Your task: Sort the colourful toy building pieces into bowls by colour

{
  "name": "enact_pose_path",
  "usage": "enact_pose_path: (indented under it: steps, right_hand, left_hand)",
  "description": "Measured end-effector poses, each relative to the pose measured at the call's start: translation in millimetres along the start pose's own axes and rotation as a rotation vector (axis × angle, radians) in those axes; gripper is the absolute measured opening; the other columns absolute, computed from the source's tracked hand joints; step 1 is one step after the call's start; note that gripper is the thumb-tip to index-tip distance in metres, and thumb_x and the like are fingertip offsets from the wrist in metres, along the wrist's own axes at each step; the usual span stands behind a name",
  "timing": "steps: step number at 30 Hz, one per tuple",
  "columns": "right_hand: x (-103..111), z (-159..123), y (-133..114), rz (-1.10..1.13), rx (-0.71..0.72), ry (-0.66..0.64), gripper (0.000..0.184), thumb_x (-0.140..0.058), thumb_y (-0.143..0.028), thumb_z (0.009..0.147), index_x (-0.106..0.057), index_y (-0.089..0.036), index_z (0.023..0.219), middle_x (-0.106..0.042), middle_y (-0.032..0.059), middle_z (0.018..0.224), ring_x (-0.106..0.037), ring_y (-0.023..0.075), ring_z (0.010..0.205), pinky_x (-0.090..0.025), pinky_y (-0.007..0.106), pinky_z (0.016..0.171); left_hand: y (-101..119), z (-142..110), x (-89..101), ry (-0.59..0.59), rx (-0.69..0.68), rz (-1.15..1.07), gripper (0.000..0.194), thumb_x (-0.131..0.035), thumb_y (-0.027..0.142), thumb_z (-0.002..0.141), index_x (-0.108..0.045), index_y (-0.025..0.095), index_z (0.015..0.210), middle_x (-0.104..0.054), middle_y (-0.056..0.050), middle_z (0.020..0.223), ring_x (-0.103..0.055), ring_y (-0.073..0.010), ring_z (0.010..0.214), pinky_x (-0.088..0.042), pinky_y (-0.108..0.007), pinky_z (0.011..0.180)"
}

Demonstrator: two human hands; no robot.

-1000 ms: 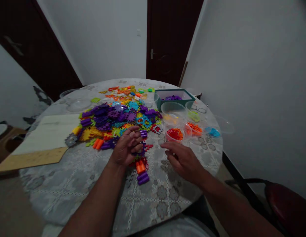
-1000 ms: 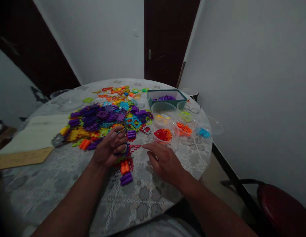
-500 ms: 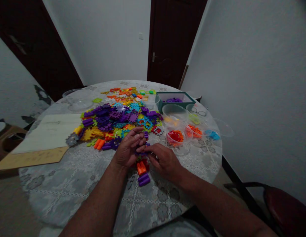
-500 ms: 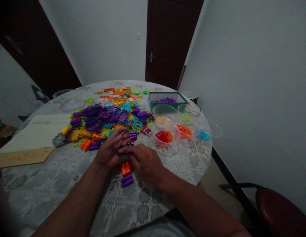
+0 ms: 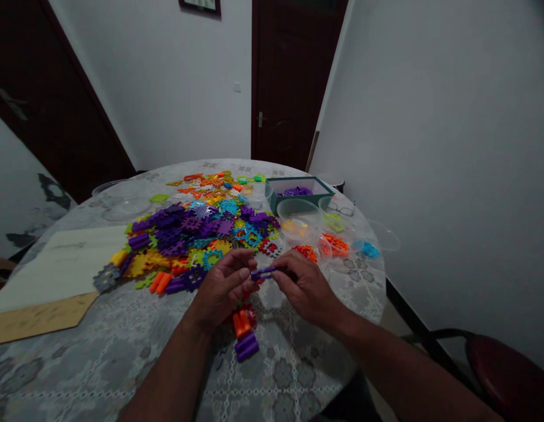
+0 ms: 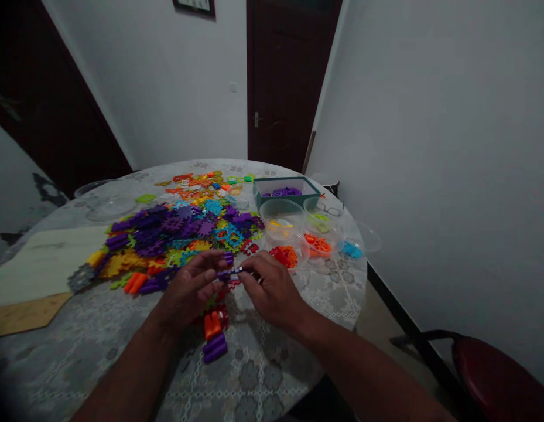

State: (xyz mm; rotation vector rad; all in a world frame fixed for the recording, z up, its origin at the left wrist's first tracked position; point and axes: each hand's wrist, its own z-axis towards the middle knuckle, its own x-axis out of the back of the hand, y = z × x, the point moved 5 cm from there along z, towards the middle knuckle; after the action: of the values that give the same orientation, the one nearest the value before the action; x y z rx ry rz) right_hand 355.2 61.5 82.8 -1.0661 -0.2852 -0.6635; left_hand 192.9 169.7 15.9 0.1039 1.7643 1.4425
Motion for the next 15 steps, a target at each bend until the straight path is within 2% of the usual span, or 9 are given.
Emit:
enact_pose_path:
  steps: [3, 5, 9, 12, 15]
  right_hand:
    - [17, 10, 10, 0.016, -0.094, -0.087, 0.010, -0.063, -0.024, 0.102, -0.073, -0.022, 0.100, -0.066, 0.0012, 0.087, -0.063, 0.0162, 0.080, -0.048, 0.028, 0.069]
    - [33, 25, 20, 0.013, -0.131, -0.143, 0.012, -0.063, -0.028, 0.101, -0.073, -0.021, 0.096, -0.068, 0.0000, 0.082, -0.062, 0.0152, 0.073, -0.047, 0.027, 0.064]
    - [71, 85, 57, -0.043, -0.267, -0.155, 0.012, -0.068, -0.027, 0.096, -0.073, -0.019, 0.089, -0.068, 0.0001, 0.071, -0.060, 0.0140, 0.061, -0.044, 0.025, 0.054]
    - [101, 141, 90, -0.100, -0.406, 0.021, 0.011, -0.070, -0.023, 0.093, -0.074, -0.015, 0.086, -0.064, 0.0004, 0.059, -0.058, 0.0145, 0.053, -0.044, 0.025, 0.051]
    - [125, 186, 109, -0.161, -0.426, 0.240, 0.017, -0.067, -0.019, 0.092, -0.079, -0.008, 0.096, -0.066, 0.0030, 0.062, -0.059, 0.0145, 0.054, -0.048, 0.028, 0.057]
  left_hand:
    - [3, 0, -0.6, 0.044, -0.015, 0.002, 0.044, -0.095, 0.028, 0.075, -0.075, 0.020, 0.114, -0.071, -0.007, 0.103, -0.071, -0.0189, 0.083, -0.064, -0.033, 0.070]
    - [7, 1, -0.9, 0.089, -0.032, -0.005, 0.043, -0.096, 0.028, 0.073, -0.075, 0.019, 0.110, -0.070, -0.005, 0.096, -0.069, -0.0162, 0.075, -0.062, -0.031, 0.065]
    - [15, 2, 4.0, 0.198, -0.094, -0.005, 0.040, -0.094, 0.028, 0.072, -0.075, 0.017, 0.105, -0.069, -0.002, 0.087, -0.065, -0.0130, 0.068, -0.058, -0.027, 0.061]
    - [16, 4, 9.7, 0.225, -0.145, -0.010, 0.035, -0.092, 0.028, 0.073, -0.075, 0.016, 0.102, -0.068, -0.001, 0.081, -0.062, -0.0123, 0.064, -0.056, -0.026, 0.059]
    - [15, 5, 14.6, 0.239, -0.168, 0.010, 0.030, -0.089, 0.027, 0.076, -0.075, 0.017, 0.101, -0.066, 0.000, 0.079, -0.061, -0.0125, 0.063, -0.055, -0.027, 0.058]
